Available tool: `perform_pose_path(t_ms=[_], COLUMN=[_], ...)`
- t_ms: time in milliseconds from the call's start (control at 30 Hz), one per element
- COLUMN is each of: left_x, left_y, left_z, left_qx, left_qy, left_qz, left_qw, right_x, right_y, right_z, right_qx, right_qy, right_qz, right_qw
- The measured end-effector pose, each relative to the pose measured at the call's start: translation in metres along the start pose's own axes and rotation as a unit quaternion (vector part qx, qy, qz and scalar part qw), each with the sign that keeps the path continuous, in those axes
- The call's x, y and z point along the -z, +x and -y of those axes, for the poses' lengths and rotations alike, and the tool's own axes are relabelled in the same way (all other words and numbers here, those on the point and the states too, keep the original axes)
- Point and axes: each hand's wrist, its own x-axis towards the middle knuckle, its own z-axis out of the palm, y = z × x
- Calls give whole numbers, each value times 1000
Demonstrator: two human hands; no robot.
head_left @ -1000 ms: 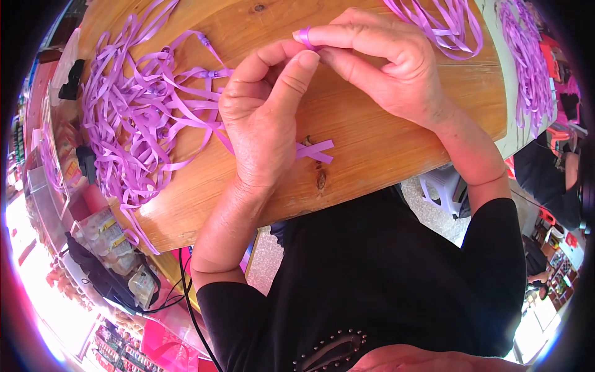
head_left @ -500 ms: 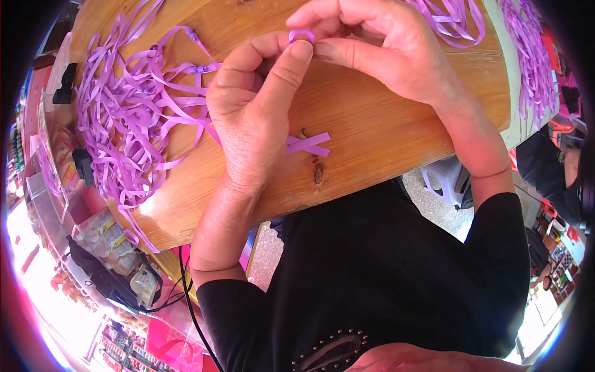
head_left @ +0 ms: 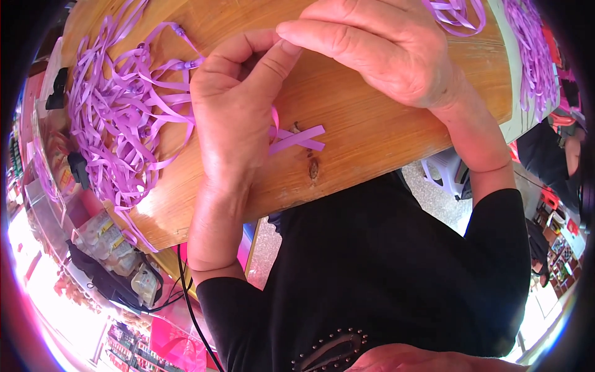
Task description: The person rolls purple ribbons into small coils by hand and places the finished items into a pile on the wooden table.
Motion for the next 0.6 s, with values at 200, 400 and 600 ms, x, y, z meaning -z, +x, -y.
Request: perform_pose_path(t_ms=[200, 400, 600], left_x=[3, 2, -3], left_y=[7, 3, 2], left_z=[-1, 1, -1], left_qx=[29, -23, -37], left_qy=[-17, 15, 21], left_qz=[62, 6, 10], left_qw=[998, 1000, 999], right_x=[-27, -2, -29], right_y=[-9, 1, -9], right_z=[-51, -9, -37], right_qx=[160, -99, 59], right_qy=[-29, 43, 112], right_qz=[-145, 2, -118], right_qw=[976, 994, 985])
